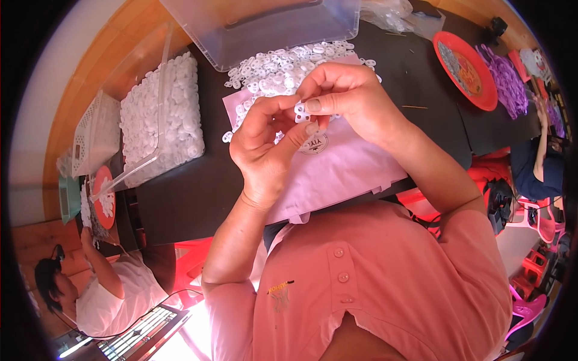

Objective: Sorting and arranging small white plastic rings from a bin onto a pink fabric piece.

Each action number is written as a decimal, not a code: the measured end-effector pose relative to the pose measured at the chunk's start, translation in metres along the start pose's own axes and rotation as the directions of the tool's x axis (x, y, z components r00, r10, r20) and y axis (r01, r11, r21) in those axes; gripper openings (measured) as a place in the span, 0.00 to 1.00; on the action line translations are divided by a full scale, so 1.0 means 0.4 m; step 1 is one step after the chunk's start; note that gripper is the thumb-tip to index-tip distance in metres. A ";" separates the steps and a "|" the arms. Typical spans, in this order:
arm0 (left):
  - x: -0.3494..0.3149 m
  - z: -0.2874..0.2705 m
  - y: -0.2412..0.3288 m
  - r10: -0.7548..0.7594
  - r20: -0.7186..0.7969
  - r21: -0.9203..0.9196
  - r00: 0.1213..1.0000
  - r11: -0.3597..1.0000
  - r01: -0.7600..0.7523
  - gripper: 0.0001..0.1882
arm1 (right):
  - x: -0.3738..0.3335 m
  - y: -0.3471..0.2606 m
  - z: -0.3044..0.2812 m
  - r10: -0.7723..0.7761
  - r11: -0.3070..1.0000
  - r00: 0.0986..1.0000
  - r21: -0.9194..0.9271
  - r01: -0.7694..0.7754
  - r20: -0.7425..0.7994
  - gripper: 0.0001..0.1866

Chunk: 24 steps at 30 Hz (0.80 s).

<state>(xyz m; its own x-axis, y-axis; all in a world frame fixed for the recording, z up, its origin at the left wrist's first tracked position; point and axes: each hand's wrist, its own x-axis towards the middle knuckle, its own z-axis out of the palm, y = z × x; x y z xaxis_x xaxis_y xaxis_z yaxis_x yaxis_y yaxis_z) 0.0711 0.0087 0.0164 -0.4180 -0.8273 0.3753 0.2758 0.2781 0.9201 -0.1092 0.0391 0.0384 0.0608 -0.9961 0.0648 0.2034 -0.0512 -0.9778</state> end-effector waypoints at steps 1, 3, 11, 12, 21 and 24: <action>-0.002 -0.003 -0.003 0.018 0.013 0.009 1.000 1.000 -0.018 0.18 | -0.001 -0.004 0.002 0.000 1.000 1.000 0.002 0.000 -0.002 0.05; -0.003 -0.003 -0.005 0.034 0.028 0.019 0.999 0.999 -0.034 0.18 | -0.001 -0.010 0.006 0.055 0.998 0.998 -0.003 -0.055 -0.005 0.06; 0.010 0.003 0.004 -0.011 0.010 0.045 1.000 0.999 0.011 0.17 | -0.005 -0.017 0.001 0.099 0.993 0.994 -0.074 -0.096 0.043 0.08; 0.008 0.002 0.005 -0.013 0.010 0.046 1.000 0.999 0.012 0.17 | -0.005 -0.018 0.002 0.099 0.992 0.994 -0.077 -0.095 0.045 0.09; -0.004 -0.013 -0.010 0.112 0.051 0.194 0.992 0.974 -0.120 0.15 | -0.008 -0.024 -0.004 0.177 0.980 0.973 -0.122 -0.160 0.149 0.12; -0.004 -0.008 -0.012 0.119 0.044 0.216 0.992 0.968 -0.126 0.15 | -0.019 -0.033 0.011 0.164 0.985 0.981 -0.078 -0.156 0.104 0.12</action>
<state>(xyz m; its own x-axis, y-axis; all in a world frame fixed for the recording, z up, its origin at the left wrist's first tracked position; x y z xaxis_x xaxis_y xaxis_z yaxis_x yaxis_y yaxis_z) 0.0733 0.0072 0.0111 -0.4195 -0.7662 0.4867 0.1326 0.4787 0.8679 -0.1079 0.0477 0.0516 0.1949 -0.9779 -0.0756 0.1147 0.0992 -0.9884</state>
